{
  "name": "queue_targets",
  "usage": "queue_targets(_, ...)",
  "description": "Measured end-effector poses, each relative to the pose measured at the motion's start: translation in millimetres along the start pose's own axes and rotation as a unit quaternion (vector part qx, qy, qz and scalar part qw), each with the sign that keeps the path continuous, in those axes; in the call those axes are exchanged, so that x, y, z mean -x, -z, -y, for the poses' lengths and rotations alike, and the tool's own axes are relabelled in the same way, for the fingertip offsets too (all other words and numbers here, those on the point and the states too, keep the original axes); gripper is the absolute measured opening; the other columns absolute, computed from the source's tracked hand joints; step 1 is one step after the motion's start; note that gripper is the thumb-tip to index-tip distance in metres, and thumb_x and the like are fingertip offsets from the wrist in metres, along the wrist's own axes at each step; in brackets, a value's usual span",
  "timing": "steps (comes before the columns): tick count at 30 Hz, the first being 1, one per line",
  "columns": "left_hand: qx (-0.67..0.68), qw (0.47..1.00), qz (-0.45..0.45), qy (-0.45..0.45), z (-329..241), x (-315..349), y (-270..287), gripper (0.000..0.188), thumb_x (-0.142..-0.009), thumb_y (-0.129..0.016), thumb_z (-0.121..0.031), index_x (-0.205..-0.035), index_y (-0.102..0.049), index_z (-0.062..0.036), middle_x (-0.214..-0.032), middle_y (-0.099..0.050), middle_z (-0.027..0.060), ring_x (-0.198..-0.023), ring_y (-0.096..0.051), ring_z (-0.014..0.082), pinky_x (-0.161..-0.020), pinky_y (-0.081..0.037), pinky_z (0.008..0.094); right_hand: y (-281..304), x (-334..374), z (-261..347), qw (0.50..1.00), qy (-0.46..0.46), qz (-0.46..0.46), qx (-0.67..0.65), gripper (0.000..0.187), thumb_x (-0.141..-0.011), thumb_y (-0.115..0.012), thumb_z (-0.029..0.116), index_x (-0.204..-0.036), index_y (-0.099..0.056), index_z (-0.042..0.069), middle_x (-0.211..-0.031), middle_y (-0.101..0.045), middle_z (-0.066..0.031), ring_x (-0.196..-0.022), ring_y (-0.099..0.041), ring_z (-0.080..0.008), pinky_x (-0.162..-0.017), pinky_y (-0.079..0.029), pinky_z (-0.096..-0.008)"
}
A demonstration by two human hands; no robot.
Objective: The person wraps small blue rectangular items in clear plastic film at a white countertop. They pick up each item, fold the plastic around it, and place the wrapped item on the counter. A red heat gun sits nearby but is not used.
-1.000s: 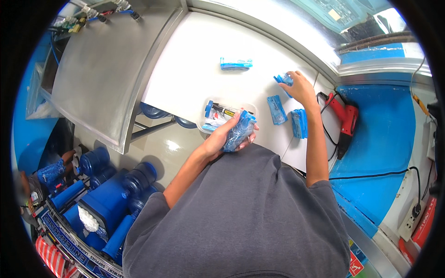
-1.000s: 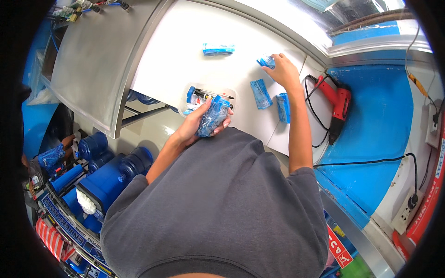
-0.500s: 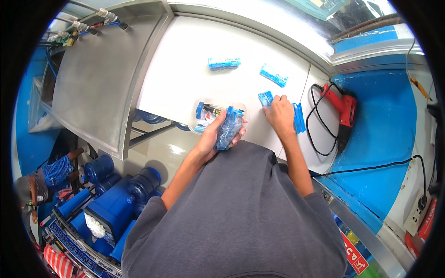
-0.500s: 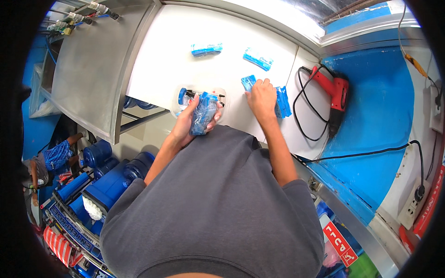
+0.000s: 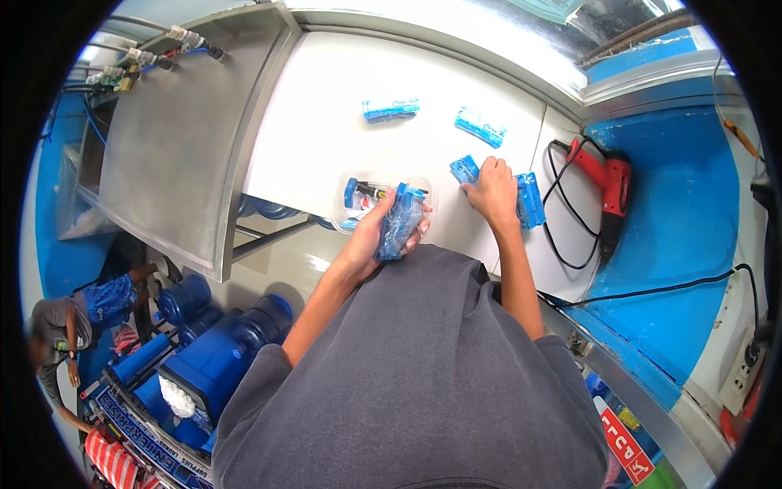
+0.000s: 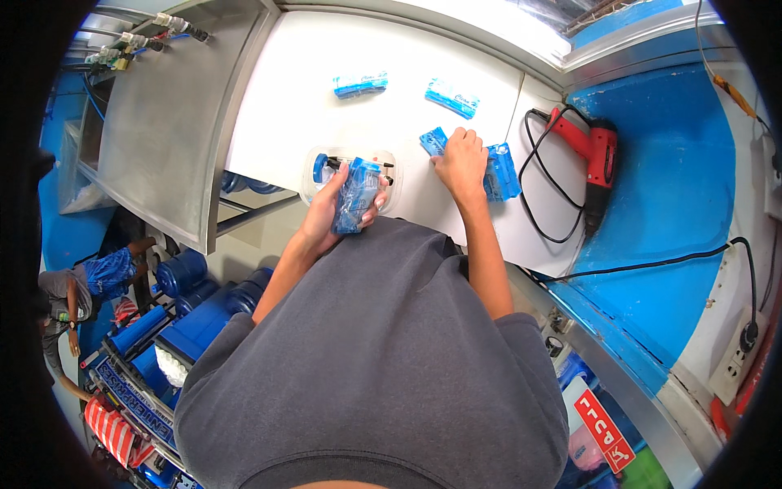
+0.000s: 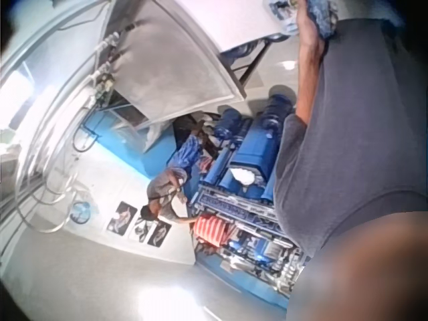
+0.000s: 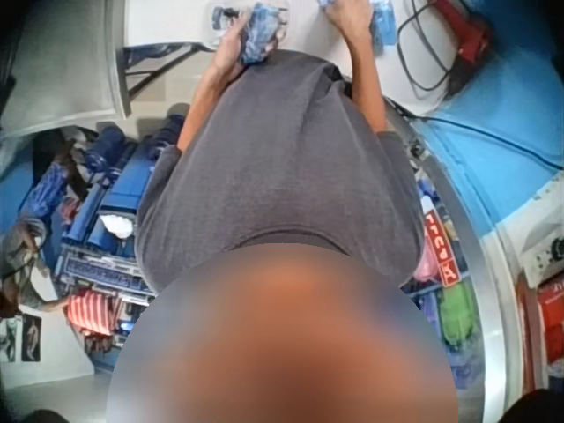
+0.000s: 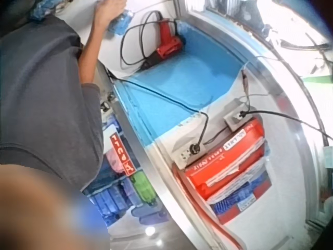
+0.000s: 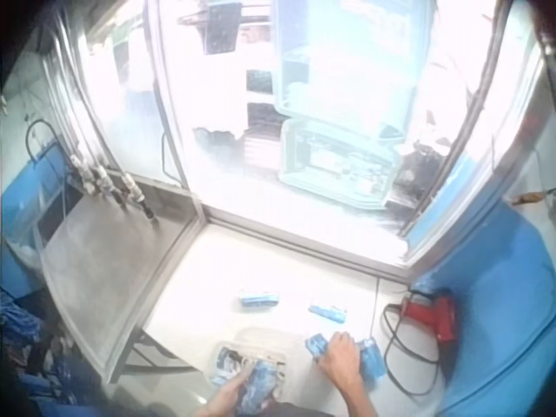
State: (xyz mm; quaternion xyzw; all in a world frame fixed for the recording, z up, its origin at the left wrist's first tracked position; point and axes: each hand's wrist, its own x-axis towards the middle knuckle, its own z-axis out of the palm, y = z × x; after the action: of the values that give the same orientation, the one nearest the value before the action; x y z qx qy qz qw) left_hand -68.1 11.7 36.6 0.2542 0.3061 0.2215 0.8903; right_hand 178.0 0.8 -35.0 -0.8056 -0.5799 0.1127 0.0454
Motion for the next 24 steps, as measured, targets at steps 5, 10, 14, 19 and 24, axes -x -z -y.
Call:
queue_targets(5, 0.025, 0.999, -0.032, -0.011, 0.5, -8.4, -0.7, 0.072, -0.106, -0.019, -0.057, -0.124, -0.056, 0.0026, -0.093, -0.065, 0.0117, -0.073, -0.062, 0.0152, -0.063, -0.052, 0.0275, 1.0, -3.1, 0.0, 0.999, -0.003, 0.039, -0.021, 0.051, -0.074, -0.083, 0.02, -0.108, -0.055, -0.004, -0.105, -0.067, -0.0261, -0.099, -0.066, -0.037, -0.087, -0.048, -0.0492)
queue_targets(10, 0.041, 0.999, -0.008, -0.019, -4.4, -10.4, 1.4, 0.078, -0.105, -0.019, -0.06, -0.126, -0.055, 0.0052, -0.099, -0.067, 0.016, -0.078, -0.065, 0.0185, -0.066, -0.056, 0.0299, 6.8, 0.1, 1.0, 0.993, 0.032, 0.008, -0.114, 0.036, -0.083, -0.073, 0.011, -0.11, -0.055, -0.005, -0.101, -0.068, -0.0272, -0.095, -0.068, -0.0377, -0.084, -0.049, -0.0469)
queue_targets(14, 0.033, 0.999, 0.018, -0.005, -5.1, -13.2, 7.8, 0.076, -0.105, -0.021, -0.06, -0.126, -0.055, 0.0058, -0.098, -0.067, 0.0159, -0.075, -0.065, 0.0178, -0.063, -0.055, 0.0283, 34.5, 3.4, 8.7, 0.941, 0.044, 0.044, -0.333, 0.027, -0.093, -0.063, 0.008, -0.117, -0.059, -0.005, -0.098, -0.069, -0.0203, -0.087, -0.066, -0.0263, -0.079, -0.049, -0.0366)
queue_targets(19, -0.027, 1.0, 0.007, 0.002, -1.8, -17.4, 9.2, 0.069, -0.107, -0.023, -0.056, -0.12, -0.057, 0.0029, -0.095, -0.067, 0.0154, -0.07, -0.065, 0.0165, -0.058, -0.054, 0.0256, 83.8, 9.5, 22.6, 0.88, 0.088, 0.158, -0.439, 0.027, -0.096, -0.062, 0.01, -0.118, -0.067, -0.004, -0.095, -0.07, -0.0072, -0.082, -0.059, -0.0125, -0.076, -0.049, -0.0298)
queue_targets(24, -0.013, 0.999, -0.005, 0.031, -6.6, -16.0, 8.2, 0.064, -0.106, -0.027, -0.056, -0.119, -0.057, -0.001, -0.092, -0.068, 0.0149, -0.074, -0.068, 0.0195, -0.056, -0.057, 0.0288, 103.5, 13.4, 37.5, 0.854, 0.199, 0.18, -0.447, 0.027, -0.089, -0.07, 0.013, -0.115, -0.074, 0.004, -0.092, -0.07, -0.0066, -0.079, -0.06, -0.0137, -0.074, -0.05, -0.0316)
